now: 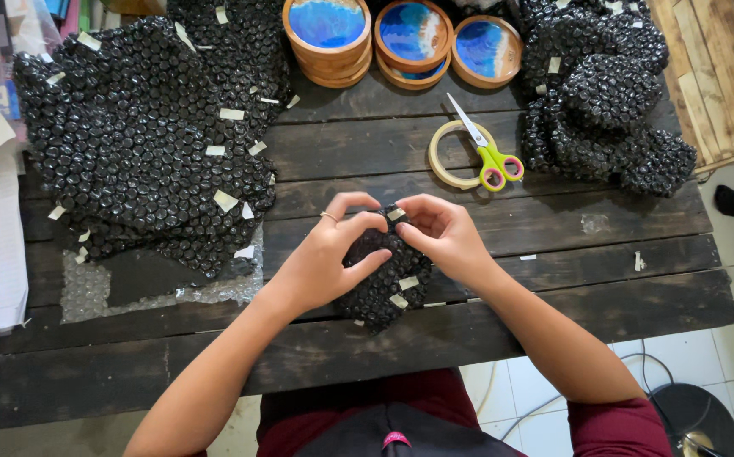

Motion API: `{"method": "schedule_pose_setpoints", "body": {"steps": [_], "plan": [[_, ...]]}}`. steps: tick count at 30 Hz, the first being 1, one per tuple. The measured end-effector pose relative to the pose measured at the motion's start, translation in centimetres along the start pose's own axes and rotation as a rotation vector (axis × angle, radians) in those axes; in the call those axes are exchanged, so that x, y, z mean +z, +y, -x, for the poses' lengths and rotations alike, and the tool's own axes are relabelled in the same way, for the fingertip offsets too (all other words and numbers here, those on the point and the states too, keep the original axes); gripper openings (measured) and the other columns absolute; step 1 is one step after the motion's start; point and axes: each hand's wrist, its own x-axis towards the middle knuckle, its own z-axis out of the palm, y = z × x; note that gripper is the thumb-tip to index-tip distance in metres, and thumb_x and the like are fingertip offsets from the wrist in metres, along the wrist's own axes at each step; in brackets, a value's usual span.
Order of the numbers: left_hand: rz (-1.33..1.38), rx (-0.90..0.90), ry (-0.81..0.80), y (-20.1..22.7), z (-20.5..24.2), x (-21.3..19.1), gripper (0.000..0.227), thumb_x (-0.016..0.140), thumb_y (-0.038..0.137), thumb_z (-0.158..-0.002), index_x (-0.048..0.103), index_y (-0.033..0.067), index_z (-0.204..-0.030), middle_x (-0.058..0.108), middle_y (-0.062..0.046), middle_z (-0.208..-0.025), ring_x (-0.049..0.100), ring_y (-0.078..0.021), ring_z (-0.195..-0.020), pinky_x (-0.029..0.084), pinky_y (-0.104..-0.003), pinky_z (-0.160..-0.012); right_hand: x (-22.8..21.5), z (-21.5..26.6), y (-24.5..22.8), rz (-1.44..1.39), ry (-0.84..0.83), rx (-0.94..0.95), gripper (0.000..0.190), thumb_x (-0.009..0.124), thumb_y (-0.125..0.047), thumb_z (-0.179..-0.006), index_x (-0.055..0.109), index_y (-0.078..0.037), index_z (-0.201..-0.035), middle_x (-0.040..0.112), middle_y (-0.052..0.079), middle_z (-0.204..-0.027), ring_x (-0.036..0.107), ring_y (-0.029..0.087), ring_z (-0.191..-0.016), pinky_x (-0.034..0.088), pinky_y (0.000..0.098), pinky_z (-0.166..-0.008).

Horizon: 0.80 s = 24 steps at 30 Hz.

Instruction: The person wraps round coasters in bubble wrap and secures them with adhesive tape using scissors.

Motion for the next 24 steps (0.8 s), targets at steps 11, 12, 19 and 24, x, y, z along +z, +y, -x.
{"method": "schedule_pose_setpoints", "body": {"steps": [11, 12, 19, 24], "plan": [[-0.071, 0.076, 0.153, -2.3, 0.2, 1.7, 0.022, 0.078, 0.015, -0.088, 0.068, 0.0111, -0.107, 0.049, -0.008, -0.119, 0.074, -0.0297, -0.086, 0.062, -0.042, -0.083, 0.0, -0.5, 0.6, 0.157, 0.035, -0.087, 0.021, 0.074, -0.006, -0.091, 0.073, -0.002, -0.112, 0.068, 0.004, -0.088, 0.063, 0.008, -0.084, 0.059, 0.0282, -0.077], [-0.065, 0.061, 0.168, -2.4, 0.2, 1.8, 0.022, 0.079, 0.015, -0.087, 0.068, 0.0111, -0.106, 0.049, -0.008, -0.117, 0.074, -0.0305, -0.086, 0.062, -0.042, -0.082, 0.1, -0.5, 0.5, 0.202, 0.044, -0.133, 0.018, 0.073, -0.005, -0.092, 0.074, -0.002, -0.109, 0.067, 0.006, -0.086, 0.064, 0.01, -0.082, 0.059, 0.0287, -0.075], [0.058, -0.032, 0.238, -2.9, -0.2, 2.1, 0.045, 0.084, 0.019, -0.082, 0.052, 0.0112, -0.112, 0.054, -0.01, -0.115, 0.07, -0.0354, -0.096, 0.059, -0.04, -0.084, 0.6, -0.2, -0.7, 0.317, 0.022, -0.26, 0.014, 0.069, -0.007, -0.094, 0.075, -0.004, -0.106, 0.064, 0.009, -0.087, 0.064, 0.014, -0.08, 0.059, 0.0307, -0.075], [0.122, -0.099, 0.257, -2.5, -0.2, 2.1, 0.051, 0.086, 0.025, -0.079, 0.051, 0.0147, -0.115, 0.062, -0.005, -0.119, 0.071, -0.0303, -0.093, 0.057, -0.039, -0.079, 0.0, -0.5, 0.2, 0.226, 0.011, -0.129, 0.03, 0.073, -0.012, -0.093, 0.069, -0.005, -0.122, 0.066, 0.01, -0.097, 0.066, 0.014, -0.085, 0.059, 0.0331, -0.08]]}}
